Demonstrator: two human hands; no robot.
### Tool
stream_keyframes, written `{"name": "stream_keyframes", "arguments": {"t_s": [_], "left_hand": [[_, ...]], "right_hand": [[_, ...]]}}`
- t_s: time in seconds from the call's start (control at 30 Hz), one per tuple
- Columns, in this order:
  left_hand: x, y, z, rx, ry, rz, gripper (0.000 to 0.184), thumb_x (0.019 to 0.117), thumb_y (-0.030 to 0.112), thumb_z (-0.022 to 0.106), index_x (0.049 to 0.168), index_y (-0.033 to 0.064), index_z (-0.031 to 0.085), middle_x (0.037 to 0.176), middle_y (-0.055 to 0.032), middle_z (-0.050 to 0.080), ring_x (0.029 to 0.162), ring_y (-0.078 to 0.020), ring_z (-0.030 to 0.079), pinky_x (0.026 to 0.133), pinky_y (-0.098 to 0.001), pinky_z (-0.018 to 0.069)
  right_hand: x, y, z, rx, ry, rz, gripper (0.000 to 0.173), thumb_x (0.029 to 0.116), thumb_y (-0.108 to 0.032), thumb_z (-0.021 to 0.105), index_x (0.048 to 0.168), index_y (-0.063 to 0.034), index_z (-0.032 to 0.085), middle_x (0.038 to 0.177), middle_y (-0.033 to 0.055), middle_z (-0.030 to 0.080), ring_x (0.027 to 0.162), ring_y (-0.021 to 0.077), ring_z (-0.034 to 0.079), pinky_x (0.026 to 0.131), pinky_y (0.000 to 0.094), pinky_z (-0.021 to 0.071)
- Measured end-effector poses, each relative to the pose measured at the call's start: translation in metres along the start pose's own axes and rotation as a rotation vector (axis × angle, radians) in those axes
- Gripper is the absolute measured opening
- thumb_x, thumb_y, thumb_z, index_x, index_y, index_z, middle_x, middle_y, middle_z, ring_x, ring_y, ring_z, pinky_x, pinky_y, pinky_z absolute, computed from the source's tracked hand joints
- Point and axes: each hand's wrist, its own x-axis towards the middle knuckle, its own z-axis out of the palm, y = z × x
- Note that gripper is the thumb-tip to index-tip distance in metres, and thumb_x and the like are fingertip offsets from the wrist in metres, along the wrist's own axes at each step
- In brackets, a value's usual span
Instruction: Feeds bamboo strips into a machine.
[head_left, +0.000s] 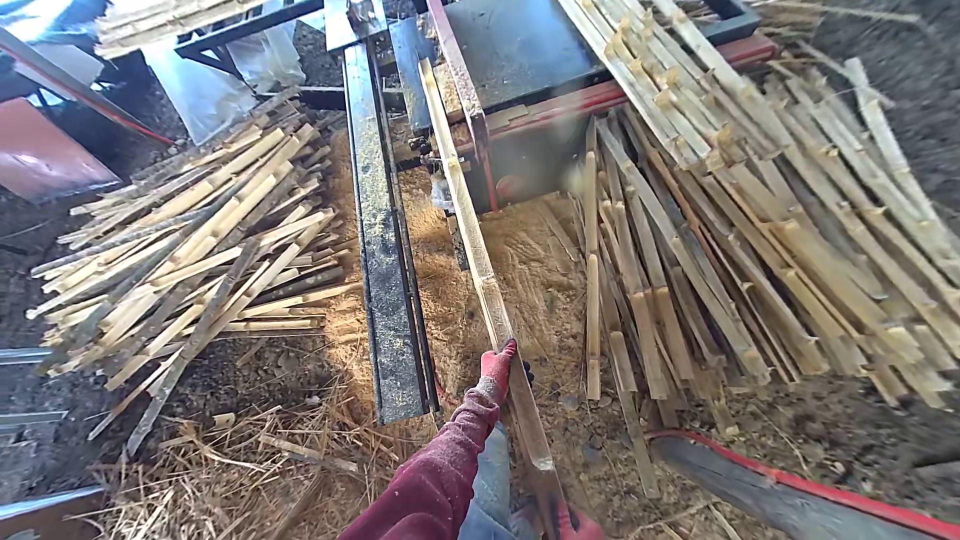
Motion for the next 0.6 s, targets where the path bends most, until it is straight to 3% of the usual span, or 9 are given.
{"name": "stream_keyframes", "arguments": {"t_s": [0.17, 0.33, 0.47, 0.6], "left_hand": [[0.003, 0.007, 0.0, -0.012, -0.013, -0.002, 0.049, 0.1045, 0.041, 0.06, 0.114, -0.0064, 0.058, 0.077, -0.021, 0.071, 0.061, -0.0308, 0.072, 0.057, -0.0467, 0.0627], [0.009, 0.01, 0.0, 0.017, -0.005, 0.024, 0.049, 0.104, 0.042, 0.061, 0.11, -0.0067, 0.061, 0.077, -0.0197, 0.072, 0.063, -0.0297, 0.072, 0.06, -0.0457, 0.0631], [0.014, 0.019, 0.0, 0.017, 0.007, 0.008, 0.049, 0.1043, 0.042, 0.061, 0.111, -0.0067, 0.061, 0.078, -0.0204, 0.071, 0.063, -0.0305, 0.072, 0.059, -0.0462, 0.063], [0.025, 0.028, 0.003, 0.007, -0.006, 0.014, 0.05, 0.1045, 0.043, 0.06, 0.112, -0.0062, 0.06, 0.079, -0.0205, 0.071, 0.064, -0.0304, 0.072, 0.06, -0.0468, 0.0629]], "right_hand": [[0.004, -0.006, 0.001, 0.011, 0.0, -0.002, 0.052, 0.1082, -0.041, 0.045, 0.098, 0.0002, 0.074, 0.079, 0.0161, 0.073, 0.074, 0.0298, 0.073, 0.075, 0.0549, 0.0599], [0.012, -0.005, 0.004, -0.016, 0.028, -0.012, 0.051, 0.1076, -0.042, 0.046, 0.102, -0.0009, 0.076, 0.085, 0.0181, 0.075, 0.081, 0.0321, 0.074, 0.081, 0.0576, 0.059], [0.014, -0.016, 0.007, -0.027, 0.02, -0.004, 0.051, 0.1082, -0.042, 0.045, 0.099, -0.0017, 0.075, 0.081, 0.016, 0.074, 0.076, 0.0303, 0.074, 0.077, 0.0554, 0.0601], [0.022, -0.031, 0.005, -0.053, 0.029, 0.0, 0.052, 0.1083, -0.042, 0.045, 0.1, -0.0006, 0.075, 0.085, 0.0188, 0.074, 0.083, 0.0336, 0.074, 0.082, 0.0581, 0.0572]]}}
